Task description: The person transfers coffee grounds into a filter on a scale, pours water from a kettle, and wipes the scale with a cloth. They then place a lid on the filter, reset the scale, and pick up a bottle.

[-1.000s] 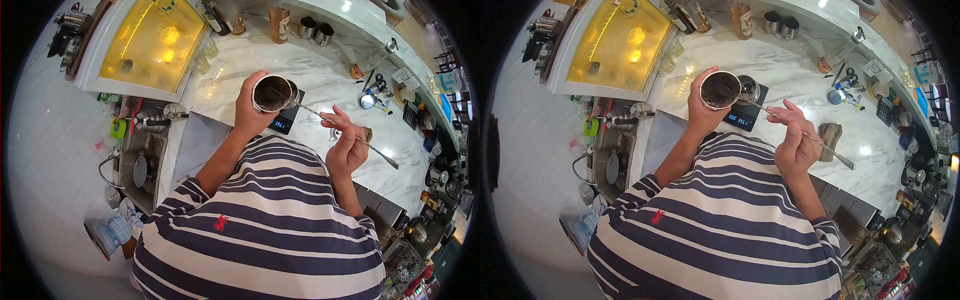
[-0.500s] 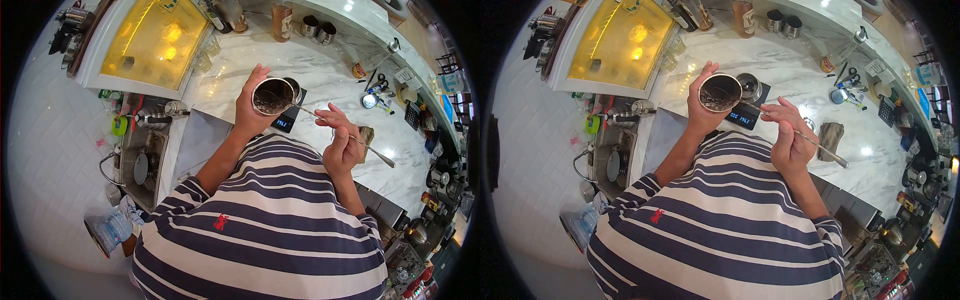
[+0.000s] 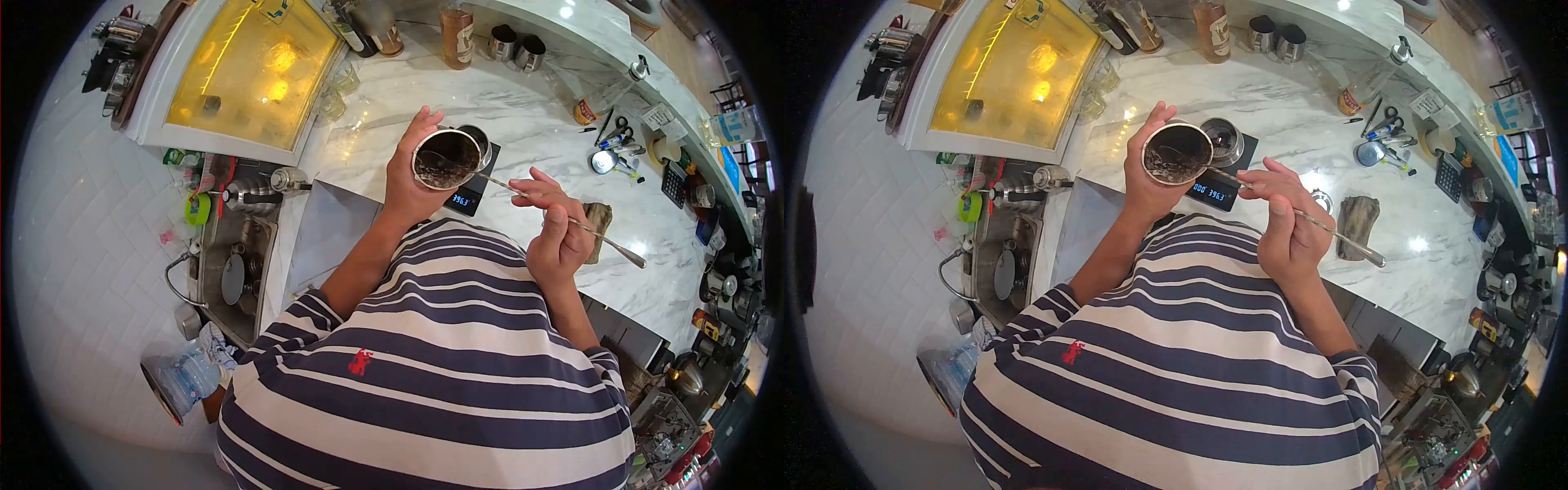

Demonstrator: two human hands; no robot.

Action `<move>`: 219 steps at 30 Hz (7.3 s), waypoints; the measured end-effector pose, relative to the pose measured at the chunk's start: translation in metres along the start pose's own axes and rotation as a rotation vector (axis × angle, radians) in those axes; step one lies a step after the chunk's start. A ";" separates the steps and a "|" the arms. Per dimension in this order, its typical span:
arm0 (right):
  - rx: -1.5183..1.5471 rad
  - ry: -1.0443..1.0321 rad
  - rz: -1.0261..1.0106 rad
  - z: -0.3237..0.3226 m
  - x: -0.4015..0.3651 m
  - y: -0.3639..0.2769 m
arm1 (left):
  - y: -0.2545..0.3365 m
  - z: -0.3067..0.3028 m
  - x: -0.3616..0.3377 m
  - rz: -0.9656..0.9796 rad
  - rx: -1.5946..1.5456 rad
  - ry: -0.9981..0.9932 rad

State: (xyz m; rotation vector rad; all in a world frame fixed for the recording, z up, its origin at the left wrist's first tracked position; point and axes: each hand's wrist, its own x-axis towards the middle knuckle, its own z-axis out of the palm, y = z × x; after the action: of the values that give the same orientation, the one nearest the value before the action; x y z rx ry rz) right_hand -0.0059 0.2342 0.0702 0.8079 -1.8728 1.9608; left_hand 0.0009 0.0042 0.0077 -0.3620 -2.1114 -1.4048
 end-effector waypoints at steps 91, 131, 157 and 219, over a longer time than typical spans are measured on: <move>0.324 0.278 0.422 0.012 -0.012 0.008 | -0.009 0.013 -0.007 -0.043 0.182 0.181; -0.196 0.220 0.351 -0.020 -0.029 0.049 | -0.053 -0.022 -0.033 -0.428 0.212 0.349; 0.001 -0.009 -0.024 0.008 -0.002 0.013 | -0.016 -0.008 -0.015 -0.104 0.055 0.083; -0.072 -0.393 -0.100 -0.024 0.024 0.006 | -0.002 -0.002 -0.005 -0.048 0.019 -0.075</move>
State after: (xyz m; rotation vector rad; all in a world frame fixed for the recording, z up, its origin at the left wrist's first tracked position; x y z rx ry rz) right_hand -0.0330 0.2531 0.0797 1.3143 -2.0510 1.7583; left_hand 0.0039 0.0021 0.0036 -0.3644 -2.2060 -1.4181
